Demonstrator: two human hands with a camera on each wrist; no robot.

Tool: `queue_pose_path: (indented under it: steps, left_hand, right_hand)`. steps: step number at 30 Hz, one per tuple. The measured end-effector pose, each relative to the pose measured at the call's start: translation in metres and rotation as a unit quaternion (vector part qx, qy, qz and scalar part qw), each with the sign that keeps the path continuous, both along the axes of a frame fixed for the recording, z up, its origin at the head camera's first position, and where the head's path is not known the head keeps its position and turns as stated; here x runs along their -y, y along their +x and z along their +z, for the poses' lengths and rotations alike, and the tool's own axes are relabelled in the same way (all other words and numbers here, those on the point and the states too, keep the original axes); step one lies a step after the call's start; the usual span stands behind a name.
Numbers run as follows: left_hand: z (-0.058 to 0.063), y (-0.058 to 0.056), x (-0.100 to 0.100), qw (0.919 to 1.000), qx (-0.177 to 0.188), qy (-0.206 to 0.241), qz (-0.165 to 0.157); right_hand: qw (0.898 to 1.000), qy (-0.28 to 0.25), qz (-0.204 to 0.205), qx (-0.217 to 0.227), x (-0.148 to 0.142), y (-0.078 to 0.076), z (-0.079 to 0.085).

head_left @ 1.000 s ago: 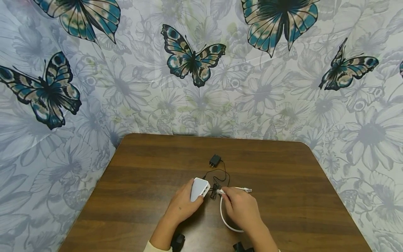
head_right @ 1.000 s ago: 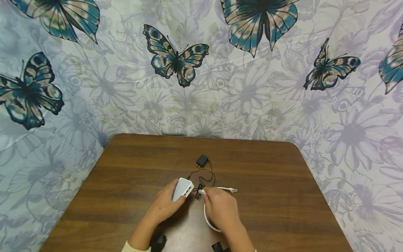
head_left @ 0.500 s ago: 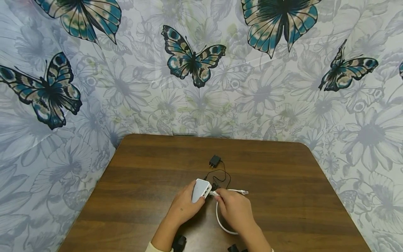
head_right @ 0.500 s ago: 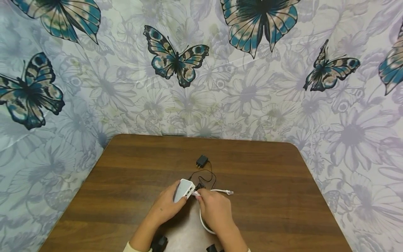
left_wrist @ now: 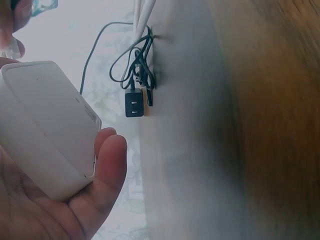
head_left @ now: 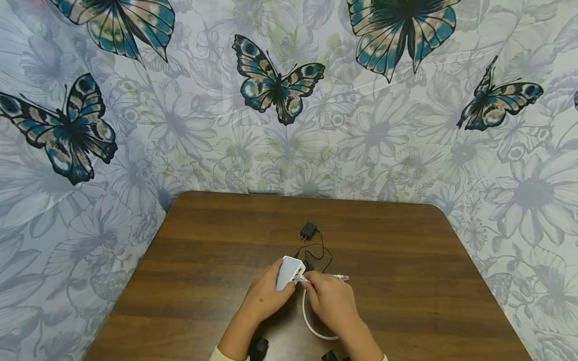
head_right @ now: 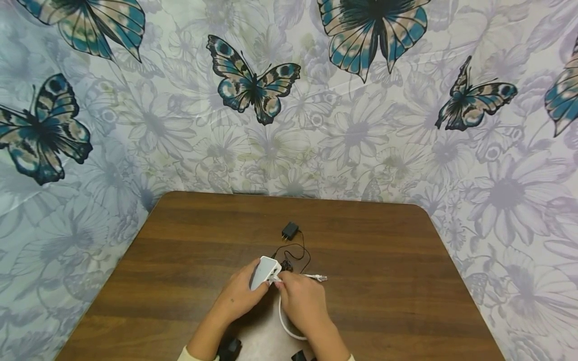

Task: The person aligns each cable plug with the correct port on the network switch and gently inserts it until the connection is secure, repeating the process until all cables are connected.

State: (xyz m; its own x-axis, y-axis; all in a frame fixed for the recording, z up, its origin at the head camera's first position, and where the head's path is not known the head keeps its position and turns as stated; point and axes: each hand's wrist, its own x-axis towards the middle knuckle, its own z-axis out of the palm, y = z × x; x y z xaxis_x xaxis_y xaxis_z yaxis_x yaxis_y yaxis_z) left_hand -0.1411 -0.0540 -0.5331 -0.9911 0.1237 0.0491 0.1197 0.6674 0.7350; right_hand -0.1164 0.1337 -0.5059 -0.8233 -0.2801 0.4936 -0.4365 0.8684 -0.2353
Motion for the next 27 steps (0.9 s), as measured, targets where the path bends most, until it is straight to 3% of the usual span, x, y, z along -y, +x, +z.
queue_pose_path:
  steps: [13,27]
  left_hand:
    - [-0.0003,0.0008,-0.0004,1.0000,0.001,-0.001,-0.001]
    - [-0.0013,0.0008,0.0014,0.9999,0.005,0.003,-0.008]
  right_hand:
    - [1.000,-0.003,-0.002,-0.003,0.0038,0.0007,0.0002]
    - [1.000,-0.011,-0.002,0.022,0.0048,0.0007,-0.0015]
